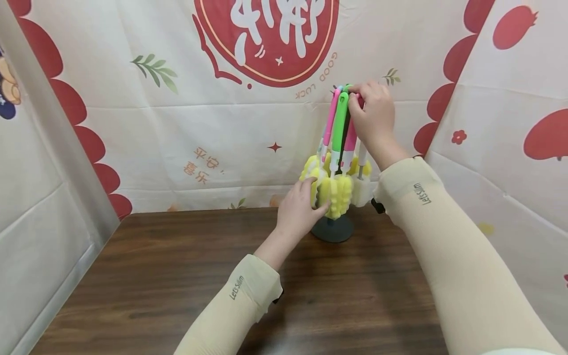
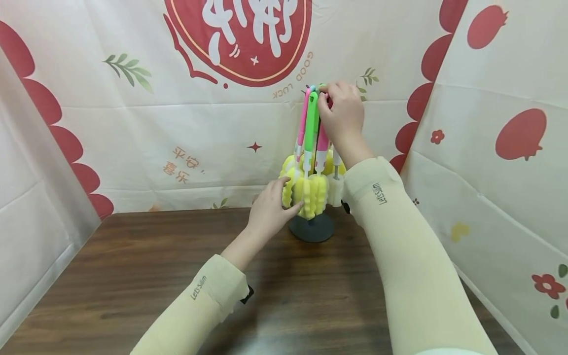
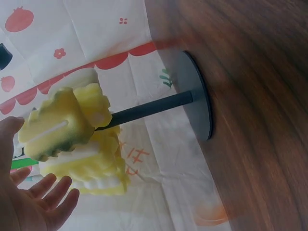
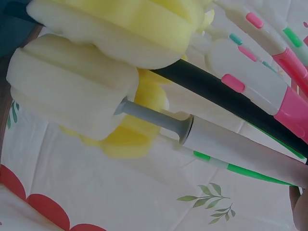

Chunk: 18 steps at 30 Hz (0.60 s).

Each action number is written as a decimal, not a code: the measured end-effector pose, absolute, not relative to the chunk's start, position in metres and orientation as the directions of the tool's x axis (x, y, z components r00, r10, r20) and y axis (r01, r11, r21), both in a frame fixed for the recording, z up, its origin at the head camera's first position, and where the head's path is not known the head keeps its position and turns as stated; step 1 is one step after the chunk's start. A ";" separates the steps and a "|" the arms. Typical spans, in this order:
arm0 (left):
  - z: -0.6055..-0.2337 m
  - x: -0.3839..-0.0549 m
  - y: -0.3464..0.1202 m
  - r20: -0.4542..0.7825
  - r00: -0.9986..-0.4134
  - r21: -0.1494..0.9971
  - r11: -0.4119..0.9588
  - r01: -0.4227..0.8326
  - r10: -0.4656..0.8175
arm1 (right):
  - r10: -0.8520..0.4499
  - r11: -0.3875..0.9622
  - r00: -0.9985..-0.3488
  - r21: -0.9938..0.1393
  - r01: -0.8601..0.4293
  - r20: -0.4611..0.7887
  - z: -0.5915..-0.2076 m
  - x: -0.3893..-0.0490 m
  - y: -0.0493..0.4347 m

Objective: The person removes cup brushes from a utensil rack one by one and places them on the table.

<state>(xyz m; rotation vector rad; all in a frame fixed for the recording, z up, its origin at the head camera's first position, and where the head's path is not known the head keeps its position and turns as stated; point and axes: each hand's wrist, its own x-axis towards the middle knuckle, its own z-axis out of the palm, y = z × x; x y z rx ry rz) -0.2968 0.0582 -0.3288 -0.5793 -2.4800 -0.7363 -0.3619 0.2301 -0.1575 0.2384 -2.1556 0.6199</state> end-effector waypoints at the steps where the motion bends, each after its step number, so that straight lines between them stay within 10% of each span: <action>1: -0.329 -0.297 0.060 0.551 -0.796 0.396 0.761 0.513 0.250 | 0.049 0.859 -0.613 -0.346 -0.377 0.789 -0.158 -0.362 0.230; 18: -0.332 -0.302 0.085 0.501 -0.849 0.485 0.759 0.435 0.167 | 0.048 0.846 -0.606 -0.355 -0.398 0.794 -0.158 -0.370 0.234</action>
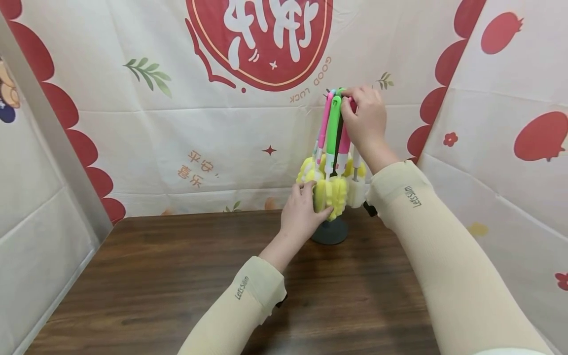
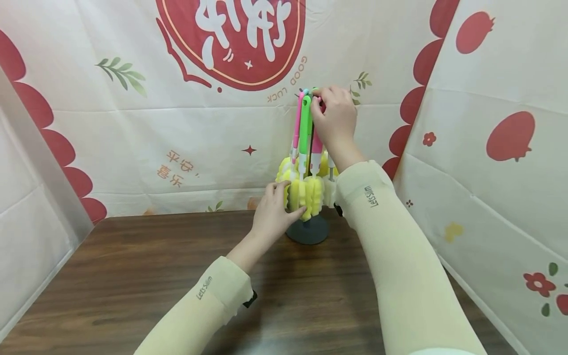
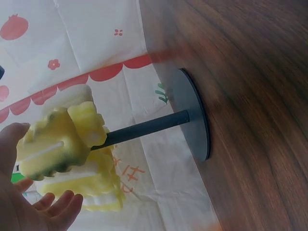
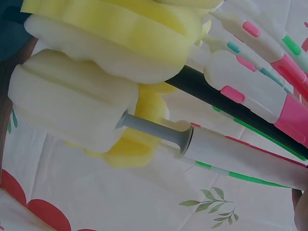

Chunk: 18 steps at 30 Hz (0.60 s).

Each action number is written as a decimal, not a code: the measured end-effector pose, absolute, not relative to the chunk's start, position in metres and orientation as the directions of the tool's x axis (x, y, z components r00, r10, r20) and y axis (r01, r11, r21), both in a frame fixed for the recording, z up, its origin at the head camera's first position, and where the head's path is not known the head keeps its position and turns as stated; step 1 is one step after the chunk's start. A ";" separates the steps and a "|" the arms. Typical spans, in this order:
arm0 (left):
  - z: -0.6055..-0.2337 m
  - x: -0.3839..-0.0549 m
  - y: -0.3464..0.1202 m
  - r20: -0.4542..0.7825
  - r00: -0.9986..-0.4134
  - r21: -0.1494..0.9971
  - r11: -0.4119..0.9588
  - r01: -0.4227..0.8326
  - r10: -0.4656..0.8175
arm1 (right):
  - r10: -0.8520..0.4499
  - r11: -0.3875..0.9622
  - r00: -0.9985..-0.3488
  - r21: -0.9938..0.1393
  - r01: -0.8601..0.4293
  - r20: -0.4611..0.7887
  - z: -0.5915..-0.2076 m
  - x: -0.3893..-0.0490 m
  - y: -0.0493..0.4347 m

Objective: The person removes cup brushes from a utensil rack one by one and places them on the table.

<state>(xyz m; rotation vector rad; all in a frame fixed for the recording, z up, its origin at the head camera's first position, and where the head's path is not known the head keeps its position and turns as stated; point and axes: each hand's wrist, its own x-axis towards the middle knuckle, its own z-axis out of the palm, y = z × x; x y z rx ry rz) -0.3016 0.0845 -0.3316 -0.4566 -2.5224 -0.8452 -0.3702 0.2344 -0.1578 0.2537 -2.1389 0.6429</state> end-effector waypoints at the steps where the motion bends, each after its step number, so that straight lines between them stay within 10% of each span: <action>1: -0.332 -0.302 0.084 0.506 -0.846 0.474 0.766 0.435 0.167 | 0.049 0.846 -0.607 -0.356 -0.396 0.793 -0.158 -0.371 0.233; 18: -0.327 -0.303 0.088 0.505 -0.841 0.372 0.830 0.415 0.195 | 0.079 0.842 -0.582 -0.367 -0.396 0.809 -0.161 -0.373 0.229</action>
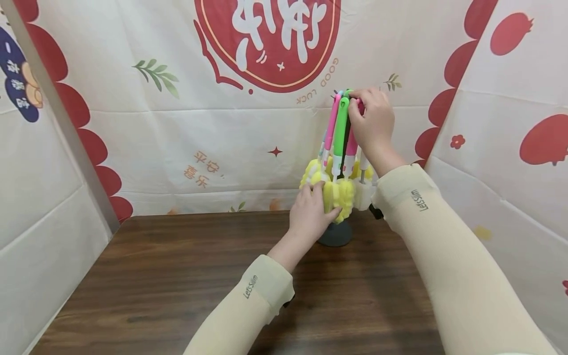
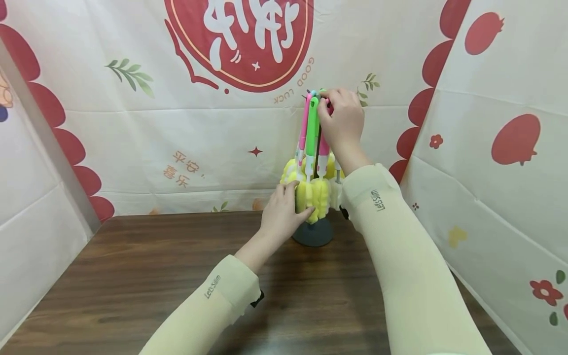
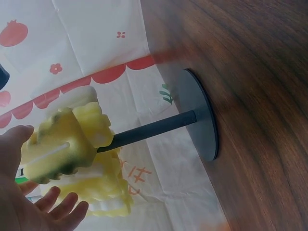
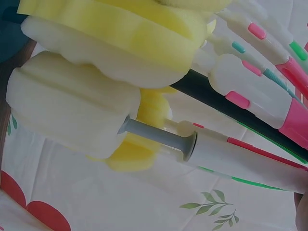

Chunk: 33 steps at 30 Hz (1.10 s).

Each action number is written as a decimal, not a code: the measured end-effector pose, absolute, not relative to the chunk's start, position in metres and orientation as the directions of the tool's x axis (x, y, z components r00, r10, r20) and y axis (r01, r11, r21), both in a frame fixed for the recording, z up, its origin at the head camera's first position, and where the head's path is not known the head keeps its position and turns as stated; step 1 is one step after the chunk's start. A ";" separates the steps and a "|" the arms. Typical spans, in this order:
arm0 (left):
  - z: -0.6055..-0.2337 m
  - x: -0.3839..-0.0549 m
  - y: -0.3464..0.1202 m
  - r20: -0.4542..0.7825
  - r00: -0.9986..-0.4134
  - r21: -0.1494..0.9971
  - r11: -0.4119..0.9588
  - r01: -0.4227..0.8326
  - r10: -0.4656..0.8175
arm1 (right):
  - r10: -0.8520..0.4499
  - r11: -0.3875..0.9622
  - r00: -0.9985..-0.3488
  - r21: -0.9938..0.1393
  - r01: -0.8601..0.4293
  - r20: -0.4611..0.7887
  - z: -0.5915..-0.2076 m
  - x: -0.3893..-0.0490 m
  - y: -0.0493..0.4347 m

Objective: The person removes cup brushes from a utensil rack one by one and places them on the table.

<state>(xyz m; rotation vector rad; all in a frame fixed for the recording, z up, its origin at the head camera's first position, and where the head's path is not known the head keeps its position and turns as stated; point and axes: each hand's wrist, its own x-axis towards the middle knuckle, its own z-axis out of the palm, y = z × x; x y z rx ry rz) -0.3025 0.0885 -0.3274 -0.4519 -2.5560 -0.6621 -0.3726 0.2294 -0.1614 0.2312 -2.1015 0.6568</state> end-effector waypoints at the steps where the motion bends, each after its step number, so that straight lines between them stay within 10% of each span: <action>1: -0.327 -0.302 0.089 0.499 -0.845 0.376 0.830 0.412 0.193 | 0.079 0.842 -0.582 -0.367 -0.396 0.809 -0.162 -0.372 0.230; 33: -0.328 -0.299 0.085 0.453 -0.873 0.591 0.671 0.447 0.182 | 0.067 0.837 -0.500 -0.321 -0.443 0.864 -0.165 -0.374 0.232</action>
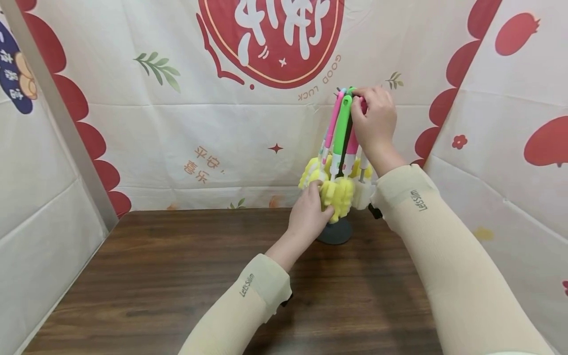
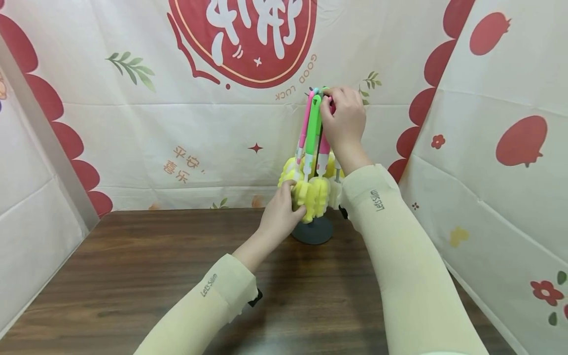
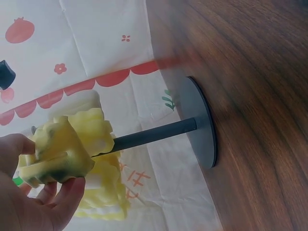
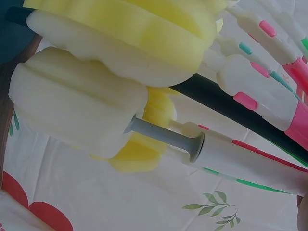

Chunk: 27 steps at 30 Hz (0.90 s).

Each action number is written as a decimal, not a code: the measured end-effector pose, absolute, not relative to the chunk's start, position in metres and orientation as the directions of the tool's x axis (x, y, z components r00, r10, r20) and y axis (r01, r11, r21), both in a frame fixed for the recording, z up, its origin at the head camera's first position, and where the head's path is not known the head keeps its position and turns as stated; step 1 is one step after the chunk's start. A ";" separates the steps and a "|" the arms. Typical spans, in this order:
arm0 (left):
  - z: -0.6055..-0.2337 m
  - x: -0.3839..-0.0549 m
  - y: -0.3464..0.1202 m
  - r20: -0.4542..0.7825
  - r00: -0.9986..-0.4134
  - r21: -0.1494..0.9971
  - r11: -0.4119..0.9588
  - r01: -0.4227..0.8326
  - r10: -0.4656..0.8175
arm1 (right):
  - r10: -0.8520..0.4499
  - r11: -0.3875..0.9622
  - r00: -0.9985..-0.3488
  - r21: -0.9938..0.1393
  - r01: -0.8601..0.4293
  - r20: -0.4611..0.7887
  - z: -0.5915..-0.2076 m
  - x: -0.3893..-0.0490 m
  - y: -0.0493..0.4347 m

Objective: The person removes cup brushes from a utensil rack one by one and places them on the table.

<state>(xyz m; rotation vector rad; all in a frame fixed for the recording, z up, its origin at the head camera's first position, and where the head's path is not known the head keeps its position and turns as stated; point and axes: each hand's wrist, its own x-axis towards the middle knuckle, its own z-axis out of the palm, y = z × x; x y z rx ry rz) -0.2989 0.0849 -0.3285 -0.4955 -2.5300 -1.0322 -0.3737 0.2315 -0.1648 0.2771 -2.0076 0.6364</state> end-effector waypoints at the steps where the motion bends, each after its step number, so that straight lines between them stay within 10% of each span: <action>1: -0.328 -0.299 0.084 0.452 -0.874 0.595 0.669 0.446 0.181 | 0.069 0.837 -0.505 -0.325 -0.440 0.860 -0.165 -0.373 0.231; 27: -0.323 -0.296 0.075 0.504 -0.845 0.580 0.656 0.483 0.176 | 0.067 0.837 -0.494 -0.319 -0.445 0.867 -0.165 -0.374 0.232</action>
